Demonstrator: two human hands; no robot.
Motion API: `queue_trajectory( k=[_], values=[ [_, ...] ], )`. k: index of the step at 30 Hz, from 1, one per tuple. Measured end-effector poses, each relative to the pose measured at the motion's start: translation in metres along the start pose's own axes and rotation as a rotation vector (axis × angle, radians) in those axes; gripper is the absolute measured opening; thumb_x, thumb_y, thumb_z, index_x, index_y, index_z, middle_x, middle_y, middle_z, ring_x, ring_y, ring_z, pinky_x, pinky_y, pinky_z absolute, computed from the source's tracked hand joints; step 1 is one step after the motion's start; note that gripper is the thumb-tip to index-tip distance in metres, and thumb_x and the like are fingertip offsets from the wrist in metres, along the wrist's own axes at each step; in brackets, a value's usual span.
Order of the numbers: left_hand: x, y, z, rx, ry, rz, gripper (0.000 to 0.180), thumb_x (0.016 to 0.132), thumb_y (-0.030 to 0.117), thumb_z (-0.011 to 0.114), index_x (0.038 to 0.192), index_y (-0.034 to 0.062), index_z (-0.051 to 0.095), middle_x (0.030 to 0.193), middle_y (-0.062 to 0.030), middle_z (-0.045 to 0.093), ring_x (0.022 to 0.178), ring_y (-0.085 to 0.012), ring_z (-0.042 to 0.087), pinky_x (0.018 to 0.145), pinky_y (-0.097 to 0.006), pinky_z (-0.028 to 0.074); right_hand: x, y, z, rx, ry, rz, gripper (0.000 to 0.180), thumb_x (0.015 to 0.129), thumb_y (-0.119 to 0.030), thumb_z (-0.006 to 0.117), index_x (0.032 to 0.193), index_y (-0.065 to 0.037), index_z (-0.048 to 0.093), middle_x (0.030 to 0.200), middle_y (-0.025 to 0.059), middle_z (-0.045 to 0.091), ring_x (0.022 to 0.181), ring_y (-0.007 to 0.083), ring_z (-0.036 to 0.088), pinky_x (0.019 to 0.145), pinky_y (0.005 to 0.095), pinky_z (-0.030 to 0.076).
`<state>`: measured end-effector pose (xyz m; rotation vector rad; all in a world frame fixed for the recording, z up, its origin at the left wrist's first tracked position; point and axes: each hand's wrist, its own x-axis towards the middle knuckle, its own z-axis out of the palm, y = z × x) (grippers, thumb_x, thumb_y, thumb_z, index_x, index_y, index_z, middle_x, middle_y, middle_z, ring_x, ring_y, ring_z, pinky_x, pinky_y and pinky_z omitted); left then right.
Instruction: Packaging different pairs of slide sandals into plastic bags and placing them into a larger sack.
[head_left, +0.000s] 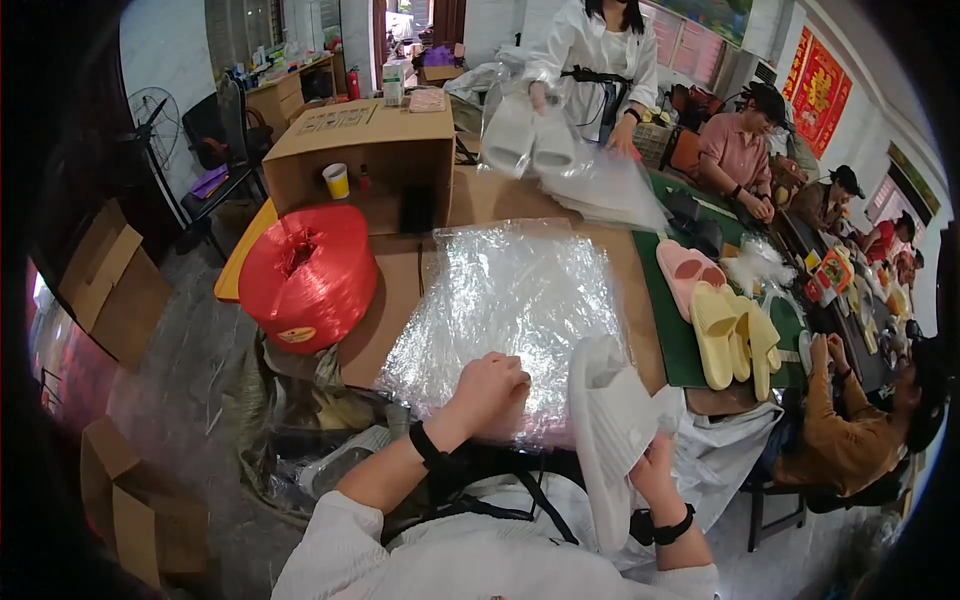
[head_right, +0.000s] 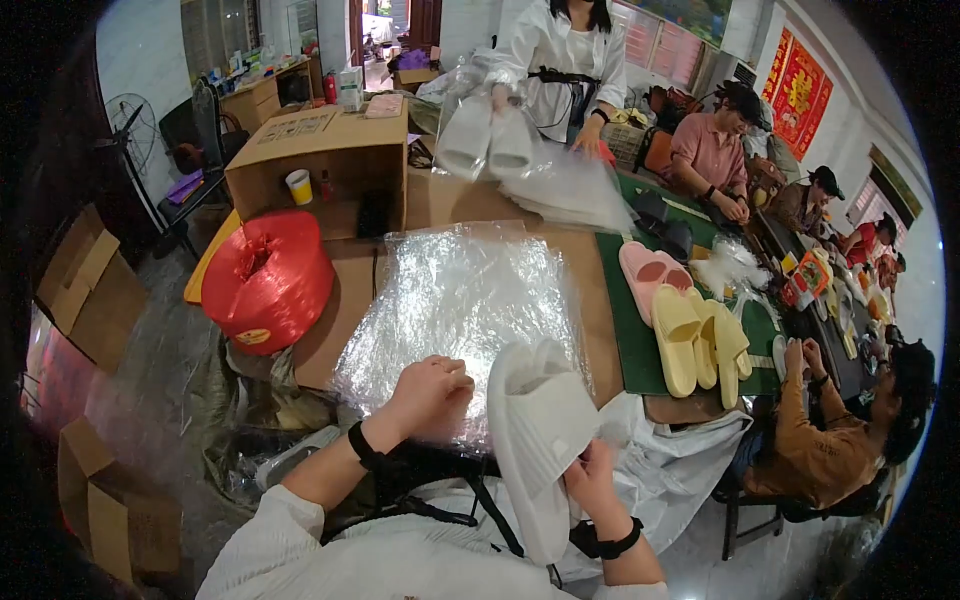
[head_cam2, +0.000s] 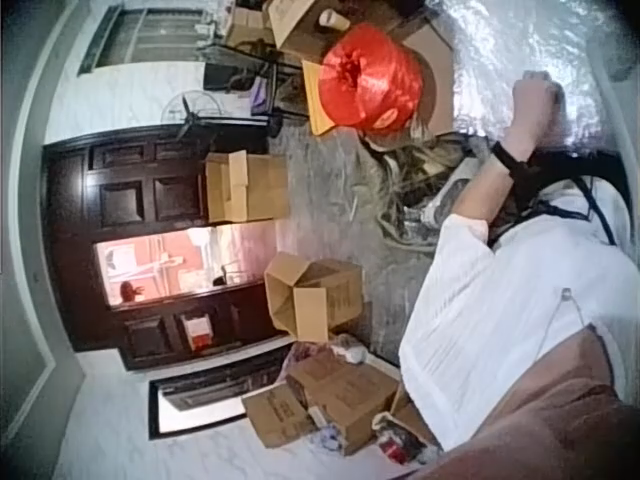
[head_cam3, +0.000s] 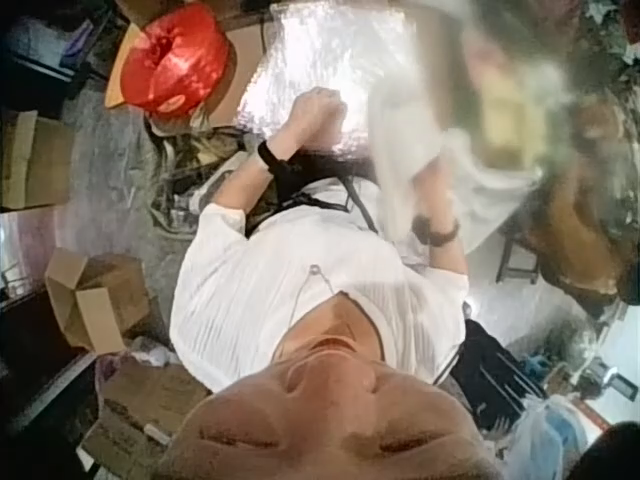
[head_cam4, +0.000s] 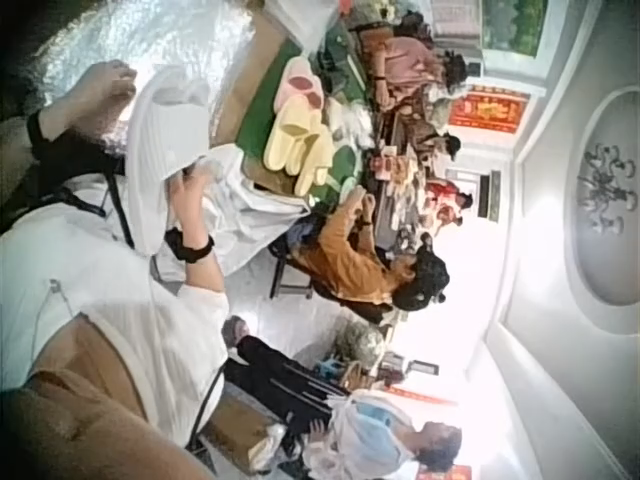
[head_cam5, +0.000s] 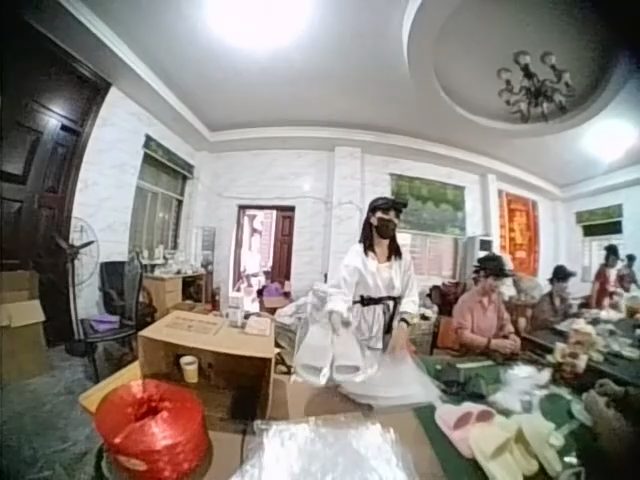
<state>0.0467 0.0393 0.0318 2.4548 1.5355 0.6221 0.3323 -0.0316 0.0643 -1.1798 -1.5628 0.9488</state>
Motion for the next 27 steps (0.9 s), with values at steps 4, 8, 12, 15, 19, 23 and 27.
queue_trajectory(
  k=[4,8,12,15,19,23,27],
  values=[
    [0.009,-0.001,-0.005,-0.35,0.352,-0.086,0.013,0.087,0.021,0.066,0.086,0.0099,0.072,0.097,-0.006,0.069,0.092,-0.0302,0.063,0.078,-0.039,0.052,-0.007,-0.001,0.002,-0.105,-0.336,-0.038,0.023,0.087,-0.011,0.062,0.104,0.004,0.066,0.092,0.0187,0.071,0.083,0.0243,0.068,0.074,0.0341,0.053],
    [0.022,-0.005,-0.029,-0.514,0.299,-0.092,0.015,0.087,0.02,0.066,0.092,0.0088,0.074,0.094,-0.0077,0.071,0.093,-0.0294,0.064,0.081,-0.039,0.052,0.002,-0.005,0.005,-0.415,-0.389,-0.065,0.025,0.086,-0.023,0.067,0.092,0.001,0.064,0.084,0.0213,0.065,0.077,0.04,0.064,0.066,0.0422,0.051],
    [0.017,0.007,-0.044,-0.394,0.299,0.004,0.015,0.085,0.016,0.07,0.096,0.0072,0.075,0.103,-0.0084,0.072,0.092,-0.0279,0.065,0.081,-0.036,0.053,0.0,-0.002,0.011,-0.669,-0.355,-0.129,0.035,0.088,-0.033,0.065,0.079,0.001,0.059,0.074,0.0202,0.063,0.07,0.0408,0.063,0.062,0.0482,0.049],
    [0.01,0.017,-0.054,-0.245,0.26,0.145,0.015,0.085,0.015,0.069,0.098,0.0099,0.075,0.108,-0.0066,0.071,0.098,-0.0268,0.064,0.084,-0.037,0.052,0.003,-0.002,0.019,-0.7,-0.351,-0.152,0.036,0.088,-0.032,0.065,0.077,0.001,0.058,0.07,0.0208,0.063,0.067,0.0405,0.063,0.061,0.049,0.05],
    [0.012,0.02,-0.057,-0.147,0.224,0.354,0.017,0.081,0.013,0.07,0.097,0.01,0.074,0.113,-0.0051,0.07,0.105,-0.0275,0.061,0.092,-0.037,0.049,0.014,0.006,0.032,-0.757,-0.206,-0.15,0.033,0.087,-0.031,0.066,0.078,0.0,0.059,0.067,0.0198,0.063,0.061,0.0396,0.063,0.058,0.048,0.05],
    [0.013,0.008,-0.06,-0.203,0.241,0.328,0.018,0.081,0.013,0.071,0.098,0.0098,0.074,0.113,-0.0046,0.07,0.106,-0.0275,0.061,0.093,-0.036,0.049,0.024,0.003,0.037,-0.734,-0.256,-0.172,0.03,0.086,-0.028,0.066,0.074,-0.001,0.06,0.068,0.0204,0.063,0.062,0.0382,0.063,0.058,0.0467,0.051],
    [0.015,0.011,-0.056,-0.28,0.219,0.337,0.019,0.081,0.012,0.071,0.1,0.0101,0.075,0.112,-0.0054,0.07,0.106,-0.0268,0.062,0.092,-0.036,0.05,0.037,0.004,0.047,-0.76,-0.148,-0.199,0.028,0.085,-0.026,0.065,0.076,0.0,0.06,0.069,0.0213,0.062,0.065,0.039,0.063,0.061,0.0469,0.051]
  ],
)
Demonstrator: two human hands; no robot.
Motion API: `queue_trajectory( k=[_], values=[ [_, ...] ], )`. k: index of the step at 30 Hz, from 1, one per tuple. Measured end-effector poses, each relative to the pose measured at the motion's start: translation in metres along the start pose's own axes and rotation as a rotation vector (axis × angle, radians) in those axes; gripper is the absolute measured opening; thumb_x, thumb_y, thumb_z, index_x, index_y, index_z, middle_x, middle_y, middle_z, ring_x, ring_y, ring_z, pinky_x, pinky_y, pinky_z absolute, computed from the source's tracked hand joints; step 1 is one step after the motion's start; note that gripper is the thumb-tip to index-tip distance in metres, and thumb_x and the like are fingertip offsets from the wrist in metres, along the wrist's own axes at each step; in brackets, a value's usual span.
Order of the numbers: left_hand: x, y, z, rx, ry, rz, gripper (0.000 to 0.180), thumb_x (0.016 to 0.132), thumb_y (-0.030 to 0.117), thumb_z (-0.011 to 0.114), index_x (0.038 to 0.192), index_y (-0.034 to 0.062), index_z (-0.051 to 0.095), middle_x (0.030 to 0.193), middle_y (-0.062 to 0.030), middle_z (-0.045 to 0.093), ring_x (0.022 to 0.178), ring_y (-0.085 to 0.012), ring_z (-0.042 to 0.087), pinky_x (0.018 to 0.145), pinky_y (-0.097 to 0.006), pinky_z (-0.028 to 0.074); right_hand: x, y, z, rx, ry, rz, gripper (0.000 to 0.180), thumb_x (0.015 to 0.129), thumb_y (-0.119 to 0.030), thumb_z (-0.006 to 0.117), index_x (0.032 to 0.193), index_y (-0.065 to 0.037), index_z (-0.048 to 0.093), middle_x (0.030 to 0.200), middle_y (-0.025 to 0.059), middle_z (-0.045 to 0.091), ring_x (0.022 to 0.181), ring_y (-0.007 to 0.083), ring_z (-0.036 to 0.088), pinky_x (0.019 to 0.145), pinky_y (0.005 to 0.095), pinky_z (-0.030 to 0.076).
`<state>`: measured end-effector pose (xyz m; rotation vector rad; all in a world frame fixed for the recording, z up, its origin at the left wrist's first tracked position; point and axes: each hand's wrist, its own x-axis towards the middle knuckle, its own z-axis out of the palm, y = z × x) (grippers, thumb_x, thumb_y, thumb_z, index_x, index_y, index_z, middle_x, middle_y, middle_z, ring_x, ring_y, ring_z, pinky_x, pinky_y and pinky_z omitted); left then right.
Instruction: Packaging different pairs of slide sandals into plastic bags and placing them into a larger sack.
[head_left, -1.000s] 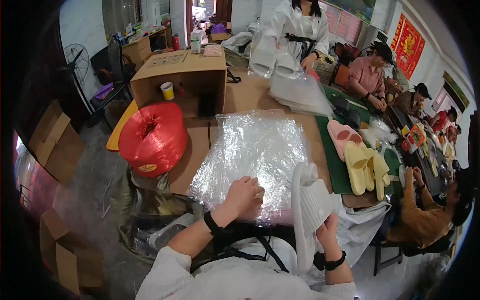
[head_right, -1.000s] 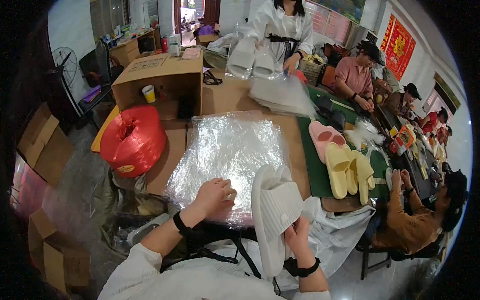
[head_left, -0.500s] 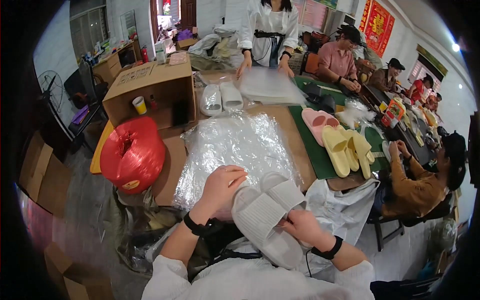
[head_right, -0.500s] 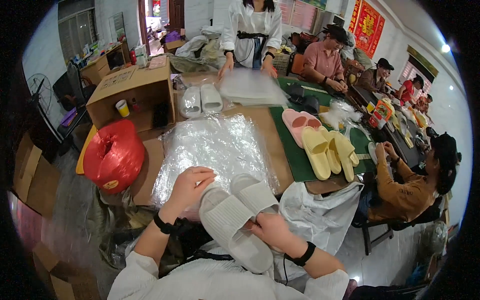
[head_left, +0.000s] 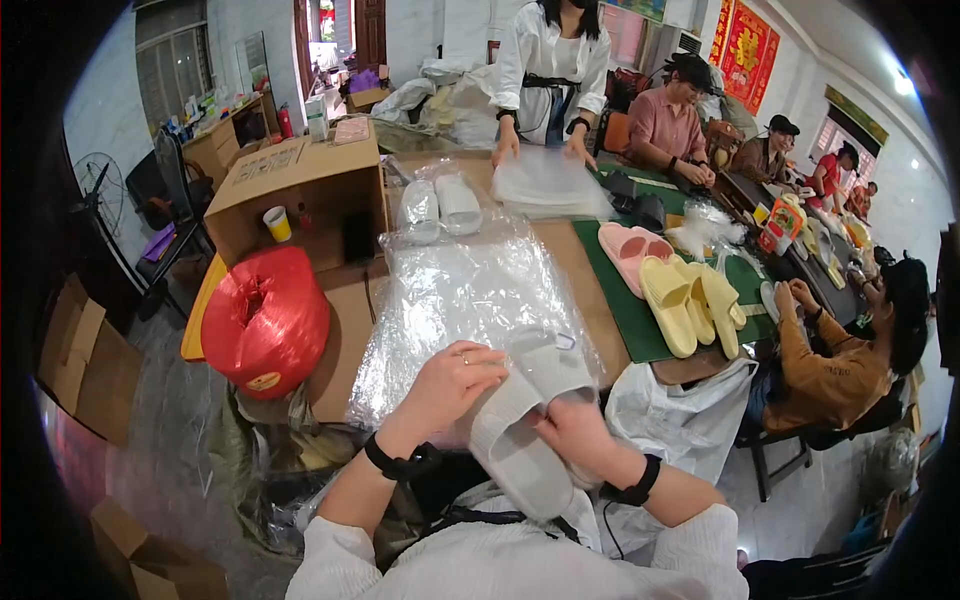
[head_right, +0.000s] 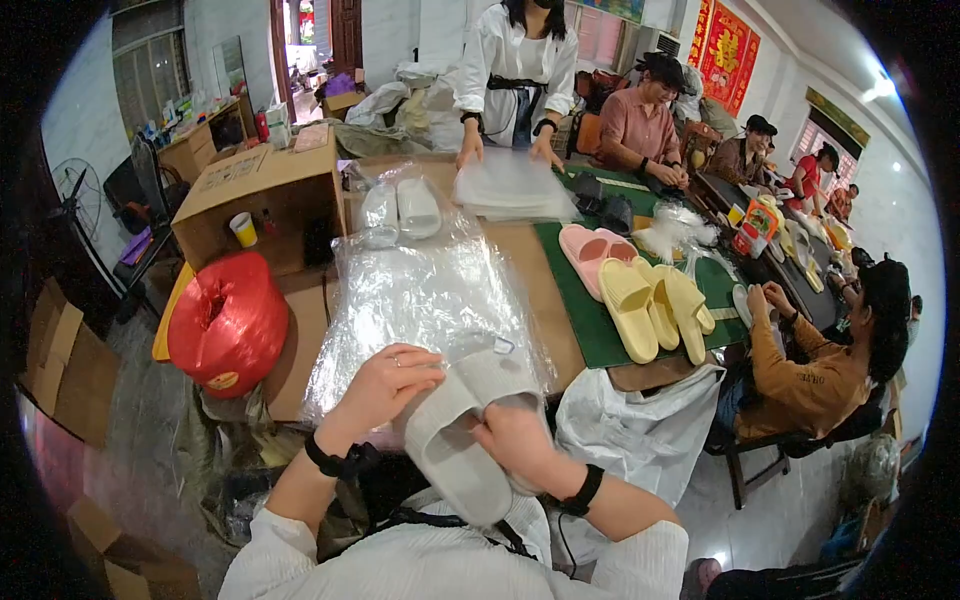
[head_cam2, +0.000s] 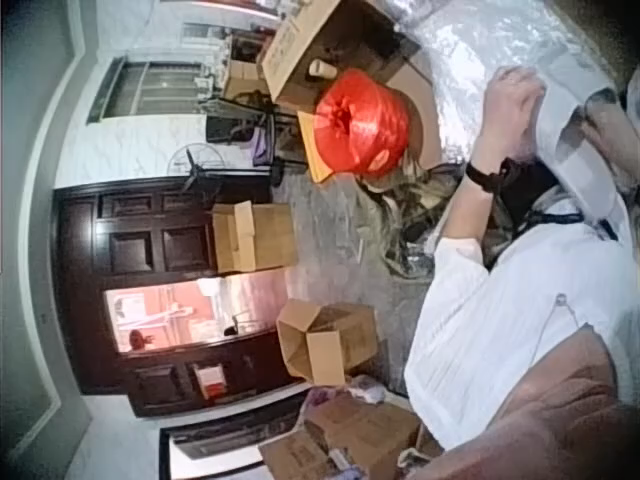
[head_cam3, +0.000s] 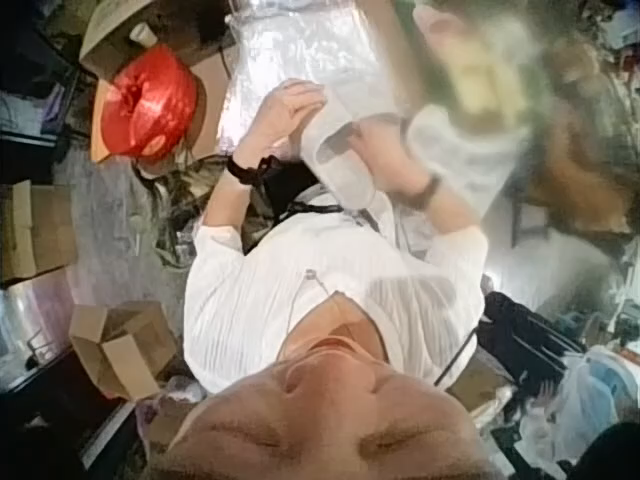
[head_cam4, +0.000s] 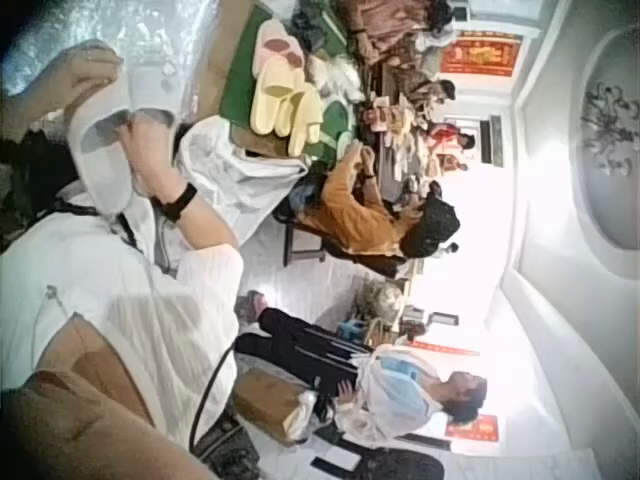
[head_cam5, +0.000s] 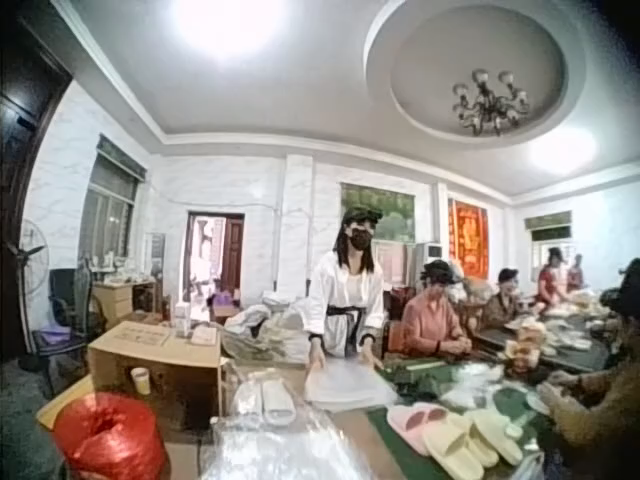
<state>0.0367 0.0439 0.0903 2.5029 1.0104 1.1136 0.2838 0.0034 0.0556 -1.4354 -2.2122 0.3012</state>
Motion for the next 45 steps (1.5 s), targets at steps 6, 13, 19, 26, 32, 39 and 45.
queue_trajectory(
  k=[6,13,19,26,32,39,45],
  values=[
    [0.001,0.009,0.008,-0.044,0.0,0.032,0.018,0.082,0.009,0.067,0.098,0.0072,0.073,0.111,-0.0052,0.071,0.104,-0.027,0.063,0.092,-0.037,0.05,0.02,-0.002,0.014,0.012,0.071,0.052,0.031,0.087,-0.027,0.065,0.074,0.001,0.06,0.068,0.0228,0.062,0.064,0.0405,0.062,0.06,0.0483,0.05],
    [0.005,0.027,0.01,-0.213,-0.027,0.048,0.018,0.082,0.005,0.068,0.099,0.0053,0.073,0.111,-0.0068,0.071,0.105,-0.0269,0.063,0.093,-0.038,0.05,0.047,0.007,0.044,-0.035,0.118,0.009,0.015,0.075,-0.009,0.068,0.085,0.001,0.061,0.084,0.0195,0.067,0.075,0.0359,0.066,0.063,0.0422,0.052],
    [0.005,0.016,0.002,-0.292,-0.032,0.006,0.026,0.084,0.002,0.061,0.109,0.005,0.069,0.113,-0.0095,0.069,0.113,-0.0303,0.058,0.095,-0.039,0.048,0.066,-0.014,0.07,0.626,0.174,-0.1,0.024,0.076,0.0,0.062,0.099,-0.006,0.067,0.09,0.0136,0.069,0.077,0.0312,0.066,0.064,0.0353,0.052],
    [-0.004,0.029,0.002,-0.097,-0.109,-0.12,0.024,0.091,-0.002,0.048,0.114,-0.0006,0.055,0.134,-0.0167,0.056,0.123,-0.0359,0.051,0.101,-0.043,0.043,0.074,-0.004,0.083,0.258,0.082,-0.244,0.012,0.082,-0.009,0.06,0.093,-0.007,0.059,0.081,0.0133,0.063,0.072,0.0291,0.063,0.06,0.0389,0.048],
    [0.008,0.041,-0.003,-0.349,-0.082,-0.078,0.013,0.092,-0.004,0.044,0.101,0.001,0.052,0.134,-0.0166,0.056,0.121,-0.0354,0.05,0.103,-0.04,0.039,0.083,-0.002,0.073,1.066,0.03,0.061,0.018,0.092,-0.02,0.06,0.084,-0.006,0.052,0.075,0.0005,0.05,0.066,0.0121,0.047,0.058,0.0303,0.043],
    [0.012,0.021,0.0,-0.496,-0.164,-0.119,0.026,0.091,0.004,0.053,0.117,0.0019,0.052,0.133,-0.0174,0.057,0.116,-0.034,0.052,0.103,-0.038,0.039,0.104,-0.021,0.047,0.59,0.045,-0.186,0.012,0.097,-0.011,0.049,0.091,-0.005,0.058,0.088,0.0061,0.062,0.079,0.0188,0.061,0.068,0.0312,0.05],
    [0.022,0.024,0.023,0.216,-0.019,-0.228,0.065,0.086,0.028,0.064,0.144,0.0078,0.043,0.134,-0.0136,0.057,0.137,-0.0353,0.037,0.107,-0.053,0.029,0.11,-0.029,0.068,1.723,0.005,0.375,0.02,0.1,-0.019,0.047,0.098,-0.003,0.059,0.089,0.0077,0.063,0.081,0.0231,0.062,0.072,0.033,0.05]
  ],
)
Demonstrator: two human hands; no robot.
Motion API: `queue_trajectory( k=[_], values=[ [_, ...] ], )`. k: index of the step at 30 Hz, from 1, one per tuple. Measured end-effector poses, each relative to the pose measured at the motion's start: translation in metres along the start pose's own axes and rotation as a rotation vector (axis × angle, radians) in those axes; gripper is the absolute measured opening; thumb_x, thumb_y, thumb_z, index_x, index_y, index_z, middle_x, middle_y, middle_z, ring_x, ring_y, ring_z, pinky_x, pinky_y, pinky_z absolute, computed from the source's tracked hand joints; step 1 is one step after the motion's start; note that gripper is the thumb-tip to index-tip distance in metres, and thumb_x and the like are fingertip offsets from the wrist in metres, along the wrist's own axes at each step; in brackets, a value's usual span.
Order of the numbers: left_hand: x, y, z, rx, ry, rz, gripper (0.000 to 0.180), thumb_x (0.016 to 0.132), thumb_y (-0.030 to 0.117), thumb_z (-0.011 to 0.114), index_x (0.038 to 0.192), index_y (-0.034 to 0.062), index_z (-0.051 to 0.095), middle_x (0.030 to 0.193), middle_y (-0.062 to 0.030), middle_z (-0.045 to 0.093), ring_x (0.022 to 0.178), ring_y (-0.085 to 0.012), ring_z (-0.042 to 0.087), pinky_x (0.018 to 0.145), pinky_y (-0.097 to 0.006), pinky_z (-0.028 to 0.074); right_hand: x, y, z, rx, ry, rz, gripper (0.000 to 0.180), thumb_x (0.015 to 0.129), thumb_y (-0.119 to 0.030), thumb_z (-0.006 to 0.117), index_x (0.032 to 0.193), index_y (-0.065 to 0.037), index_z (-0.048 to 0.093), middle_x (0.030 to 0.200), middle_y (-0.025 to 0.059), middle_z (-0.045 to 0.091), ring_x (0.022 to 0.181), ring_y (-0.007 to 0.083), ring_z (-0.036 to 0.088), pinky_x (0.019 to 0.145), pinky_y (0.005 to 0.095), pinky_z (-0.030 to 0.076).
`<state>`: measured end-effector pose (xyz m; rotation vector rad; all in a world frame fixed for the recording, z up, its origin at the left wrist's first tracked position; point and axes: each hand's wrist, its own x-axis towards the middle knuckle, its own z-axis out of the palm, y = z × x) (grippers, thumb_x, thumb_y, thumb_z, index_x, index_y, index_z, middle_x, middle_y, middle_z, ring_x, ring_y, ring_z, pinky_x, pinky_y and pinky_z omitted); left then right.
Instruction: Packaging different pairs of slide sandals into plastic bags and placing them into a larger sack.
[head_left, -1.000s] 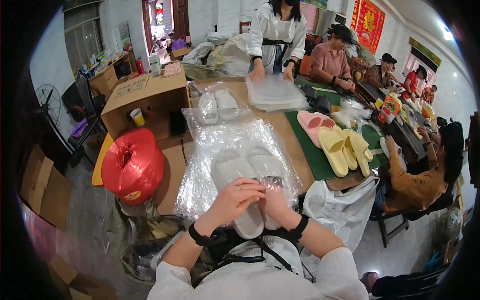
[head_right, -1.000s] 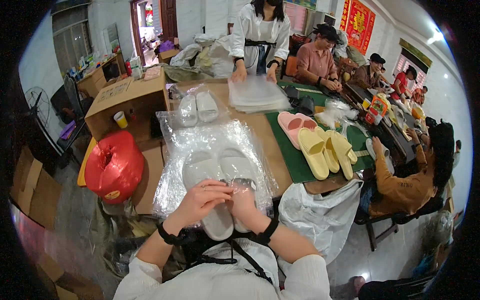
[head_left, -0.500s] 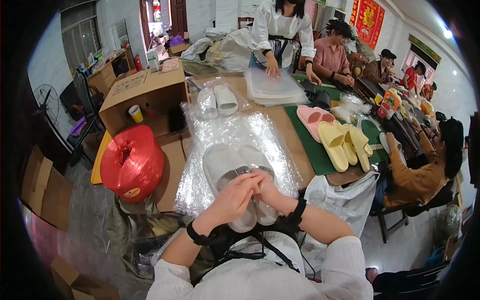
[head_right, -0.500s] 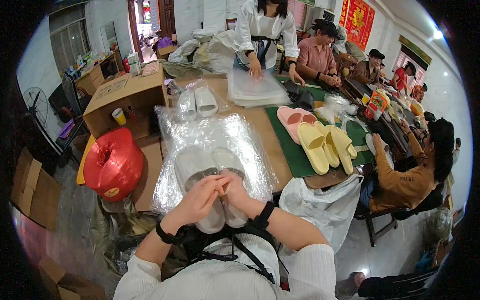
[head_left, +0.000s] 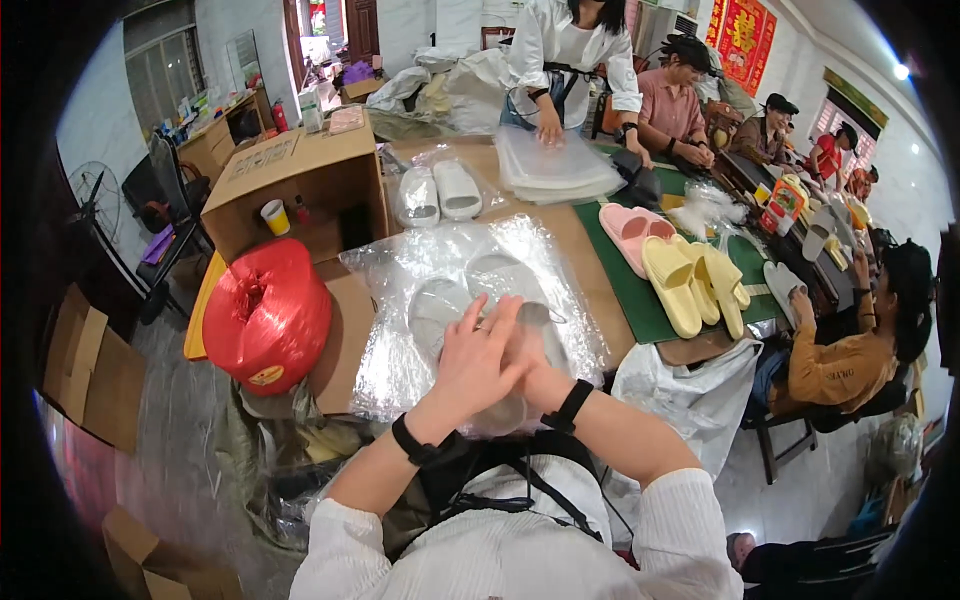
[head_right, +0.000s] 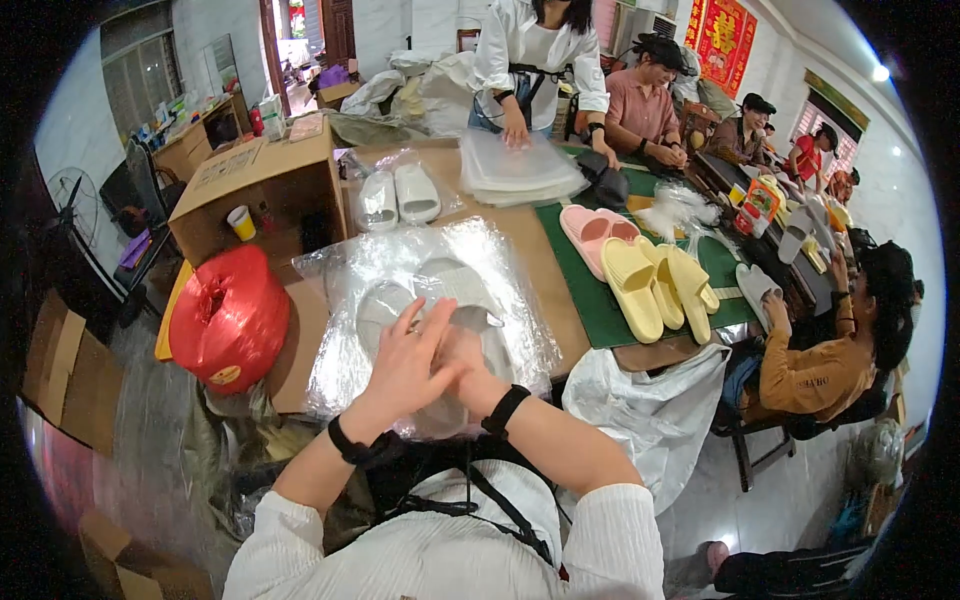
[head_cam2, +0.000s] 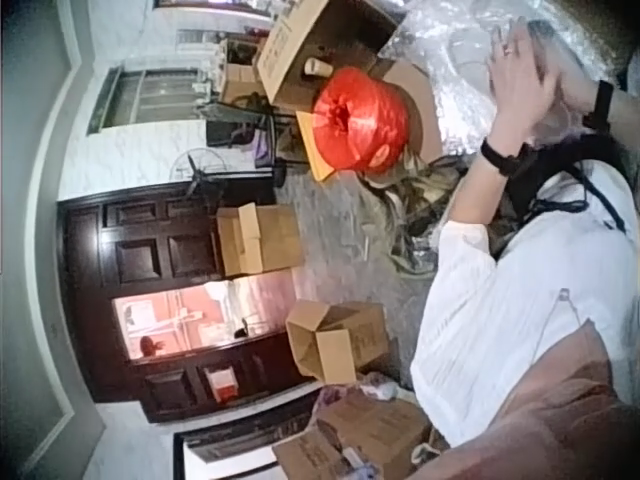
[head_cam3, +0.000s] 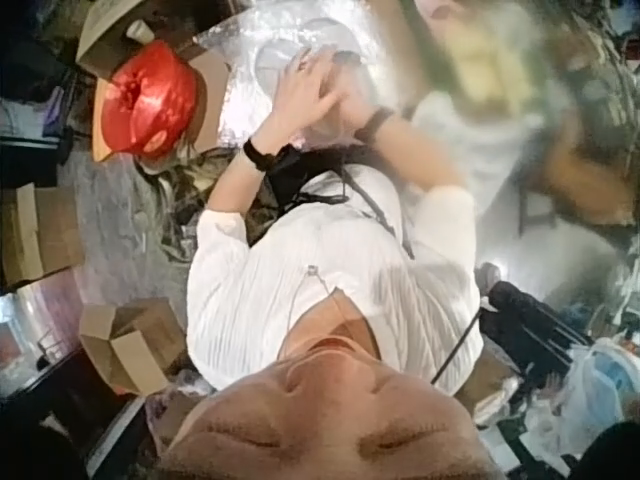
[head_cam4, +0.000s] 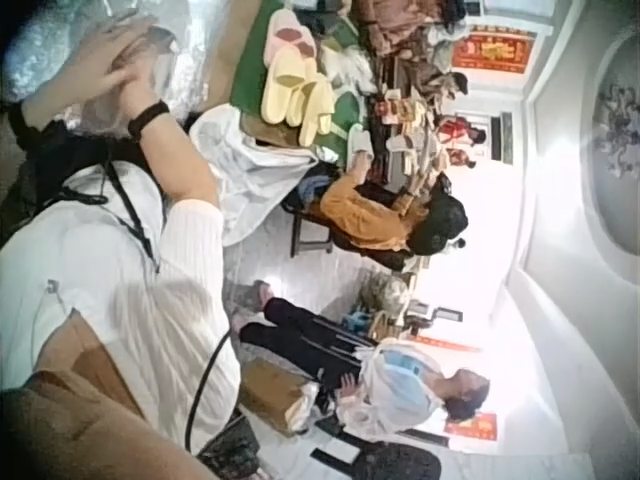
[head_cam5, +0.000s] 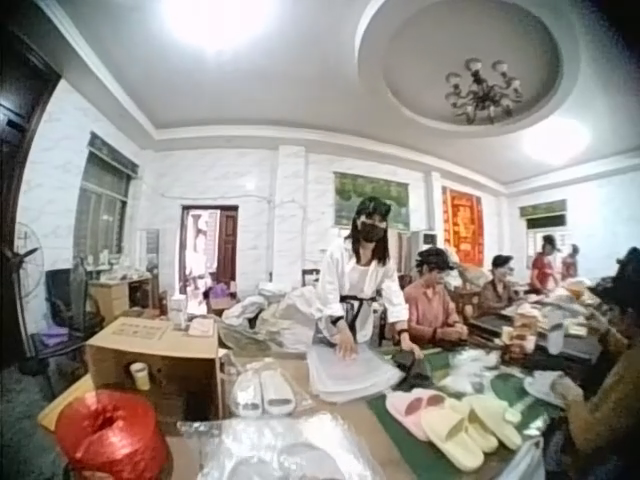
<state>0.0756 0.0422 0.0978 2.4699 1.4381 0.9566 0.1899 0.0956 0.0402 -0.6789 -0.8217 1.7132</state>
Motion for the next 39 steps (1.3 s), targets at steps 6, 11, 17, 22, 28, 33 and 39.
queue_trajectory(
  k=[6,11,17,22,28,33,39],
  values=[
    [0.003,-0.004,0.016,0.038,-0.058,0.081,0.042,0.096,0.017,0.049,0.138,0.0147,0.054,0.146,-0.007,0.049,0.143,-0.0331,0.029,0.115,-0.056,0.014,0.019,0.029,-0.012,0.061,0.149,-0.087,0.023,0.095,-0.024,0.054,0.095,-0.001,0.056,0.082,0.0121,0.063,0.076,0.0291,0.062,0.068,0.0387,0.05],
    [0.0,0.003,-0.005,-0.333,-0.221,0.207,0.041,0.1,0.023,0.045,0.14,0.0146,0.052,0.147,-0.0088,0.047,0.146,-0.0317,0.027,0.118,-0.058,0.006,0.029,0.034,-0.02,0.11,0.273,-0.193,0.029,0.091,-0.028,0.059,0.091,0.0,0.054,0.076,0.0158,0.062,0.072,0.0341,0.062,0.066,0.0434,0.05],
    [-0.008,-0.006,-0.004,-0.484,-0.235,0.256,0.043,0.099,0.016,0.045,0.14,0.0092,0.051,0.149,-0.0115,0.044,0.145,-0.0339,0.027,0.119,-0.054,0.006,0.036,-0.018,0.013,-1.635,0.275,-0.444,0.033,0.089,-0.031,0.064,0.093,0.001,0.057,0.075,0.0188,0.066,0.072,0.0409,0.066,0.068,0.0487,0.053],
    [-0.008,-0.007,-0.02,-0.267,-0.182,0.192,0.046,0.097,0.017,0.049,0.143,0.0151,0.049,0.15,-0.0113,0.043,0.145,-0.0357,0.026,0.119,-0.056,0.007,0.073,-0.015,0.022,-1.603,0.439,-0.412,0.032,0.087,-0.028,0.066,0.094,0.003,0.057,0.081,0.0232,0.068,0.075,0.0399,0.067,0.07,0.0498,0.052],
    [-0.041,-0.049,-0.021,0.125,-0.163,-0.095,0.068,0.08,0.005,0.064,0.144,0.0177,0.045,0.152,-0.033,0.023,0.14,-0.0501,0.027,0.115,-0.051,0.027,0.011,0.02,-0.007,-1.697,0.27,-0.648,0.059,0.088,-0.031,0.066,0.13,0.004,0.047,0.098,0.0207,0.066,0.098,0.0354,0.063,0.089,0.0474,0.049],
    [-0.095,-0.072,-0.041,0.193,-0.103,-0.211,0.069,0.079,0.0,0.058,0.145,0.0153,0.044,0.151,-0.0333,0.026,0.134,-0.0502,0.035,0.108,-0.049,0.038,-0.098,-0.037,-0.032,-1.495,-0.239,-0.508,0.036,0.081,-0.016,0.074,0.114,-0.004,0.064,0.09,0.0119,0.067,0.088,0.0297,0.064,0.08,0.0378,0.052],
    [-0.09,-0.059,-0.096,-0.17,-0.237,-0.15,0.054,0.085,0.012,0.061,0.139,0.0097,0.051,0.151,-0.0267,0.035,0.135,-0.0421,0.04,0.109,-0.044,0.036,-0.106,-0.096,-0.106,-1.532,0.07,-0.531,0.038,0.078,0.0,0.068,0.115,-0.01,0.065,0.112,0.0102,0.064,0.095,0.0276,0.062,0.072,0.0334,0.052]
  ],
)
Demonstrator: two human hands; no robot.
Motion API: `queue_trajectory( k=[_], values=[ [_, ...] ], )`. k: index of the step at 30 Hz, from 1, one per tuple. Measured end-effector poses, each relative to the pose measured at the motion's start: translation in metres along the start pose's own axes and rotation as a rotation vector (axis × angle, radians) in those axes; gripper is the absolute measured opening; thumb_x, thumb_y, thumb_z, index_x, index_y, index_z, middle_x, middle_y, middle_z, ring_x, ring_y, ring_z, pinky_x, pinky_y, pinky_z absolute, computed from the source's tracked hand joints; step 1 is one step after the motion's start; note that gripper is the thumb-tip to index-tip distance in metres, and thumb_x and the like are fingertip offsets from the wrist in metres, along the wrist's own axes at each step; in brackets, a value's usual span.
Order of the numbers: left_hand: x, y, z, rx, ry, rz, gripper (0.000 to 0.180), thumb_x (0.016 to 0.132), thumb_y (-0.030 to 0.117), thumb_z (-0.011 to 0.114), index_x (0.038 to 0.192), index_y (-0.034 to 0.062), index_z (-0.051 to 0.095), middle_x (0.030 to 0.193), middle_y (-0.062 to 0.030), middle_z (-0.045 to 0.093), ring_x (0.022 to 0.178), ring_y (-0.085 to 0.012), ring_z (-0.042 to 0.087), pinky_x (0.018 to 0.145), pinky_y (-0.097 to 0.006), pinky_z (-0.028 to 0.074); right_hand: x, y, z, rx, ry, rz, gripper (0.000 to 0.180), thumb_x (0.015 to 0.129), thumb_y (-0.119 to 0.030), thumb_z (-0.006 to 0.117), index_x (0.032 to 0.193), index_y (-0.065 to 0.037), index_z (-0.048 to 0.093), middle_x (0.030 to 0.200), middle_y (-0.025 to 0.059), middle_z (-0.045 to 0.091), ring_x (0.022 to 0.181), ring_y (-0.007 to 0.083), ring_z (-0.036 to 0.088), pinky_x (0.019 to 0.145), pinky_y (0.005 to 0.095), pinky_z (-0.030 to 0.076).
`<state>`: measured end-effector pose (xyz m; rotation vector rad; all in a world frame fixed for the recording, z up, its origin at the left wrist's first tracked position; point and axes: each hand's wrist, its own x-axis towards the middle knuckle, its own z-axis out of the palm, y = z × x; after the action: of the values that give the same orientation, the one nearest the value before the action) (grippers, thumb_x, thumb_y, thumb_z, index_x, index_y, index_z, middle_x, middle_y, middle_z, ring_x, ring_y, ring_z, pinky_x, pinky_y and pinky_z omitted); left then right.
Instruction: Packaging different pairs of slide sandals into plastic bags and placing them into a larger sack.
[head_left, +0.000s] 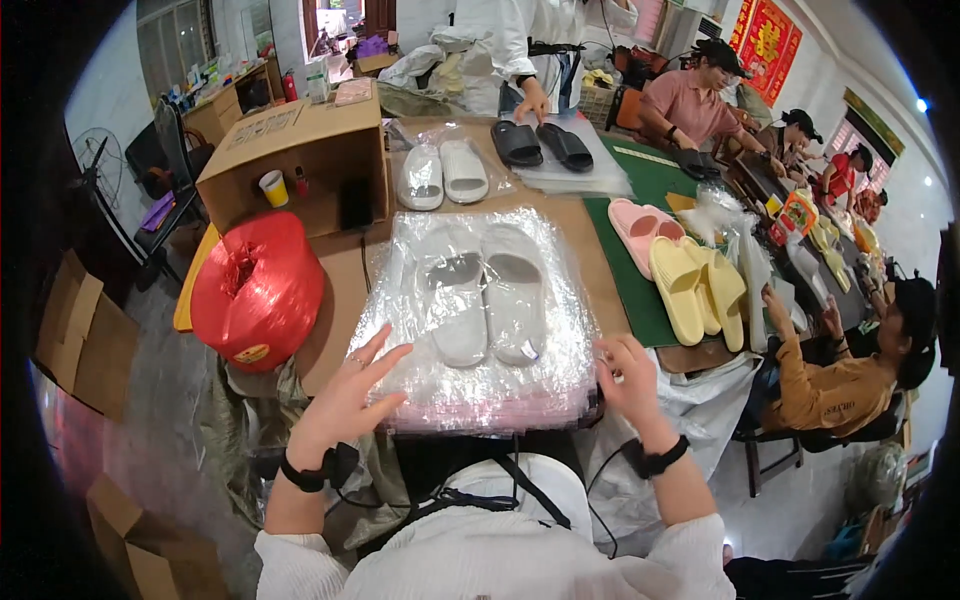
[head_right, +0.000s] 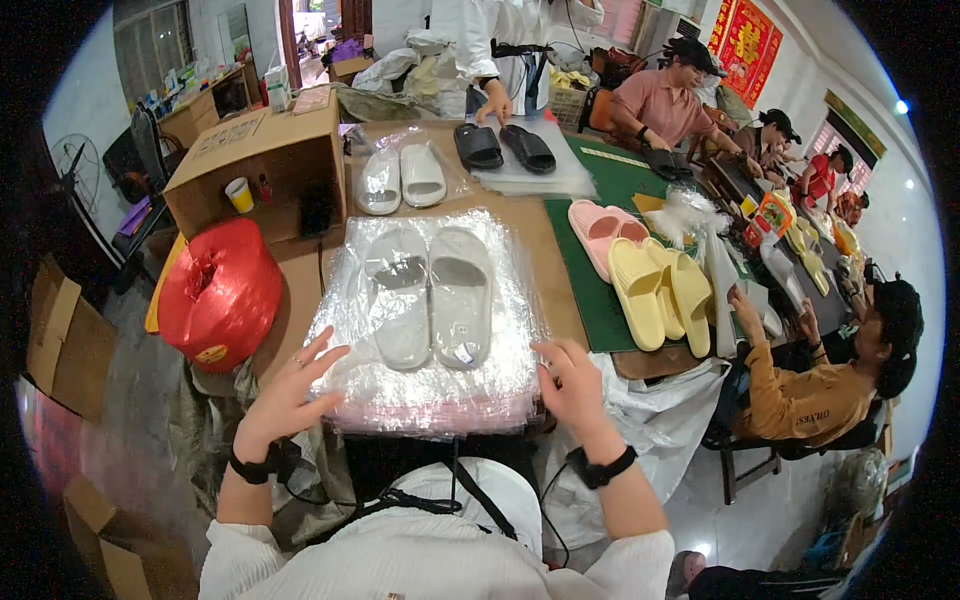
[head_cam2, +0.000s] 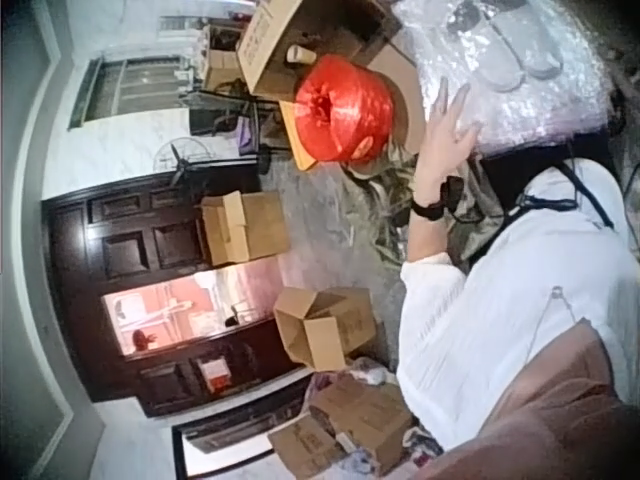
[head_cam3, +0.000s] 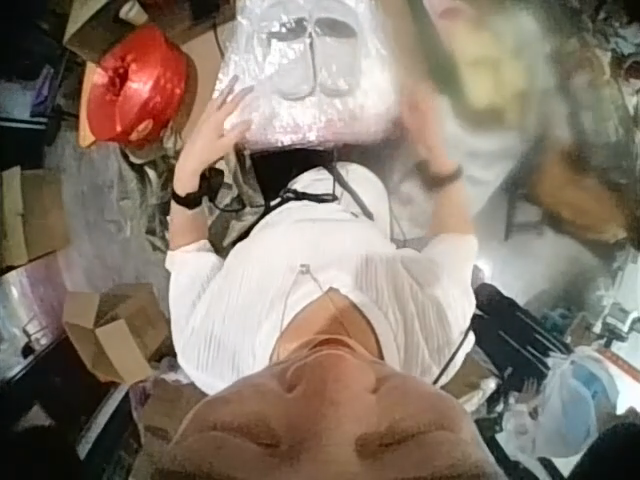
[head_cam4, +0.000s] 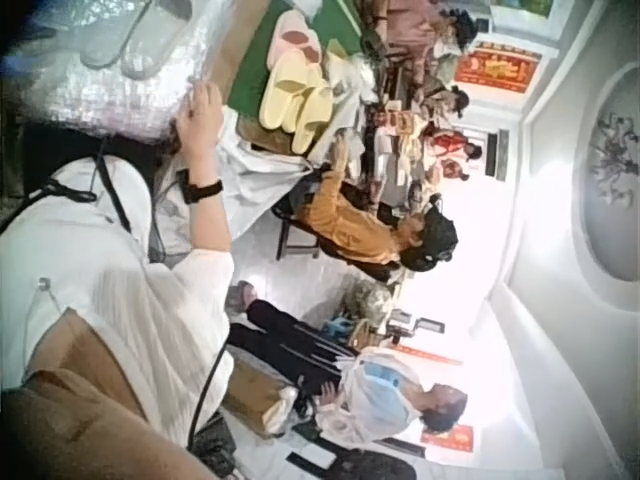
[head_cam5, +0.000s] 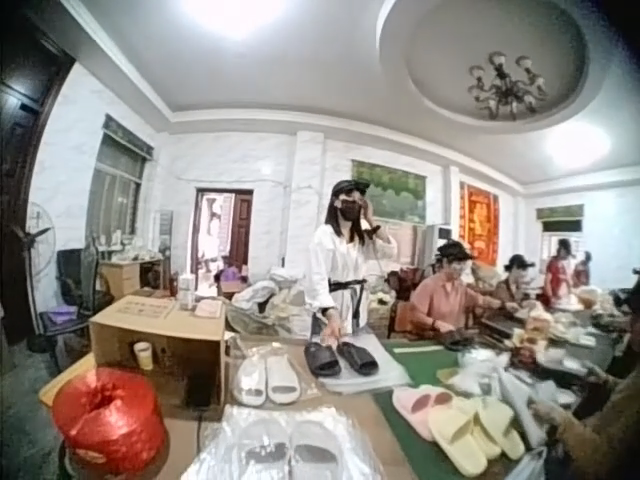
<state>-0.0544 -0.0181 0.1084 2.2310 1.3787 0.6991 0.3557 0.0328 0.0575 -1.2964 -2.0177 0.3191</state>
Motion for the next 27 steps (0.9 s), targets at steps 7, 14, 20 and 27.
queue_trajectory(
  k=[7,14,20,27],
  values=[
    [0.009,-0.017,0.017,0.257,-0.065,0.199,0.073,0.069,0.0,0.056,0.14,0.0106,0.049,0.153,-0.009,0.04,0.143,-0.036,0.031,0.115,-0.046,0.032,0.034,0.001,0.008,-0.054,-0.291,-0.503,0.042,0.077,-0.007,0.069,0.117,-0.018,0.068,0.131,0.0055,0.06,0.091,0.027,0.058,0.082,0.0369,0.051],
    [0.004,-0.04,0.029,0.047,-0.182,0.108,0.075,0.068,0.01,0.062,0.141,0.0091,0.047,0.143,-0.0123,0.051,0.139,-0.0333,0.039,0.117,-0.046,0.028,0.023,0.028,0.02,0.256,-0.329,-0.23,0.013,0.088,-0.015,0.065,0.095,-0.01,0.074,0.101,0.0053,0.072,0.086,0.0223,0.059,0.078,0.0336,0.049],
    [0.009,-0.035,0.038,0.035,-0.143,0.095,0.063,0.077,0.031,0.072,0.133,0.0076,0.055,0.14,-0.0108,0.055,0.137,-0.0325,0.043,0.114,-0.047,0.03,0.019,0.044,0.038,0.591,-0.213,0.175,0.023,0.095,-0.017,0.059,0.089,-0.002,0.075,0.091,0.0058,0.072,0.081,0.0134,0.06,0.074,0.0288,0.047],
    [0.025,-0.067,0.069,-0.461,0.208,-0.361,0.039,0.095,0.032,0.056,0.078,0.0007,0.073,0.085,-0.0153,0.073,0.081,-0.026,0.07,0.077,-0.036,0.051,0.036,0.031,0.039,0.447,-0.079,0.461,0.026,0.091,-0.018,0.059,0.081,0.001,0.072,0.071,0.0079,0.069,0.063,0.0174,0.064,0.059,0.0357,0.049]
  ],
)
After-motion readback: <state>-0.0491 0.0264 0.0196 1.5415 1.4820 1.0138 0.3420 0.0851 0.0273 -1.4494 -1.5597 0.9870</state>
